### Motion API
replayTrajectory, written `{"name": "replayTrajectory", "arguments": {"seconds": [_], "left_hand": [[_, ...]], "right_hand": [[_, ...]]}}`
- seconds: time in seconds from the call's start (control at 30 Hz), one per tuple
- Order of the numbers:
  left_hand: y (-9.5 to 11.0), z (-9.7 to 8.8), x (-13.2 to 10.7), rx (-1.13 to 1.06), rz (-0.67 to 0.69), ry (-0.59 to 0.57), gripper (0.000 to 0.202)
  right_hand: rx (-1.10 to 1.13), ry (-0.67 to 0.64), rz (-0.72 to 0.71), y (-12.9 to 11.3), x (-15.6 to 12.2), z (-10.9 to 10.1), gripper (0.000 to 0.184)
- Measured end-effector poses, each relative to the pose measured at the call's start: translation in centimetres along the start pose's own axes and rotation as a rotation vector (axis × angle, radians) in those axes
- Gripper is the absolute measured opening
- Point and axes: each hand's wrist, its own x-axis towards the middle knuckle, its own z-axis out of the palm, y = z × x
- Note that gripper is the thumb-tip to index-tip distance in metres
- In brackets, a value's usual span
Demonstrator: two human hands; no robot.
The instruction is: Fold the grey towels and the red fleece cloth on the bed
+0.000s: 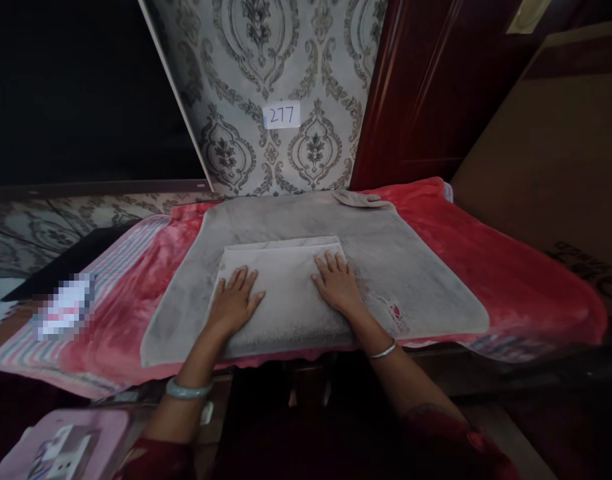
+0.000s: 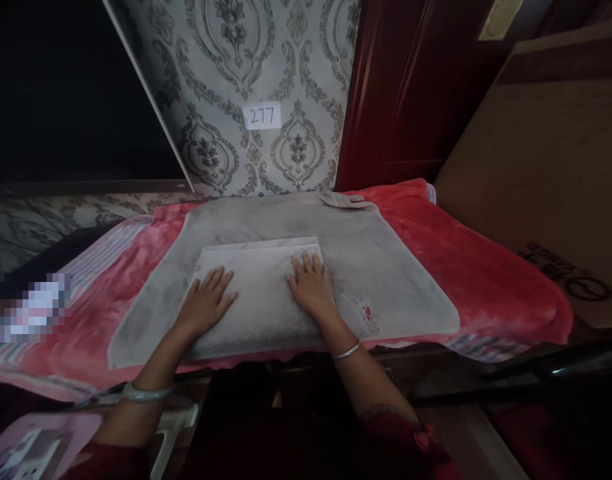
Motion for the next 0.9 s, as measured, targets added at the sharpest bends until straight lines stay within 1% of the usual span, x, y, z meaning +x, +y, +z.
{"name": "replayTrajectory", "arguments": {"seconds": [0.1, 0.17, 0.23, 0.27, 0.33, 0.4, 0.47, 0.53, 0.6, 0.63, 0.7, 0.77, 0.83, 0.9], "left_hand": [[-2.4, 0.0, -1.7, -0.033, -0.115, -0.007, 0.061], [-3.4, -0.2, -2.8, -0.056, -0.196, -0.006, 0.060], [-3.4, -0.7, -3.6, -0.038, -0.260, 0.034, 0.059], [-3.0, -1.1, -3.9, -0.015, -0.276, 0.078, 0.059], [-1.1, -1.9, -4.3, 0.023, -0.253, 0.191, 0.058], [2.0, -2.5, -4.5, 0.016, -0.119, 0.255, 0.057], [5.6, -2.4, -4.4, -0.017, 0.089, 0.237, 0.055], [8.9, -1.5, -4.2, -0.037, 0.247, 0.205, 0.057], [11.2, -0.1, -3.9, -0.042, 0.303, 0.178, 0.059], [11.8, 0.5, -3.8, -0.040, 0.308, 0.167, 0.060], [12.0, 1.6, -3.7, -0.037, 0.311, 0.156, 0.061], [11.3, 2.1, -3.9, -0.037, 0.315, 0.159, 0.061], [9.7, 2.1, -4.4, -0.033, 0.307, 0.171, 0.064], [7.6, 2.1, -5.4, -0.016, 0.288, 0.196, 0.071]], "right_hand": [[0.003, 0.001, 0.003, 0.0, 0.0, 0.0, 0.057], [0.011, 0.006, 0.000, 0.0, 0.1, -0.2, 0.057], [0.025, 0.000, -0.003, -0.1, 0.0, -0.7, 0.056], [0.035, 0.003, 0.001, -0.2, -0.2, -1.0, 0.055], [0.060, 0.049, -0.002, -0.4, -0.9, -1.7, 0.054], [0.083, 0.127, -0.031, -0.6, -1.9, -2.2, 0.053], [0.087, 0.159, -0.068, -0.8, -3.1, -2.2, 0.051], [0.061, 0.118, -0.079, -0.9, -4.1, -1.7, 0.050], [0.021, 0.070, -0.075, -0.8, -4.7, -1.0, 0.050], [0.004, 0.057, -0.074, -0.7, -4.9, -0.6, 0.051], [-0.014, 0.052, -0.074, -0.6, -5.0, -0.2, 0.052], [-0.015, 0.050, -0.072, -0.5, -4.9, -0.1, 0.052], [-0.010, 0.040, -0.067, -0.5, -4.8, -0.3, 0.052], [-0.004, 0.027, -0.058, -0.6, -4.9, -0.5, 0.052]]}}
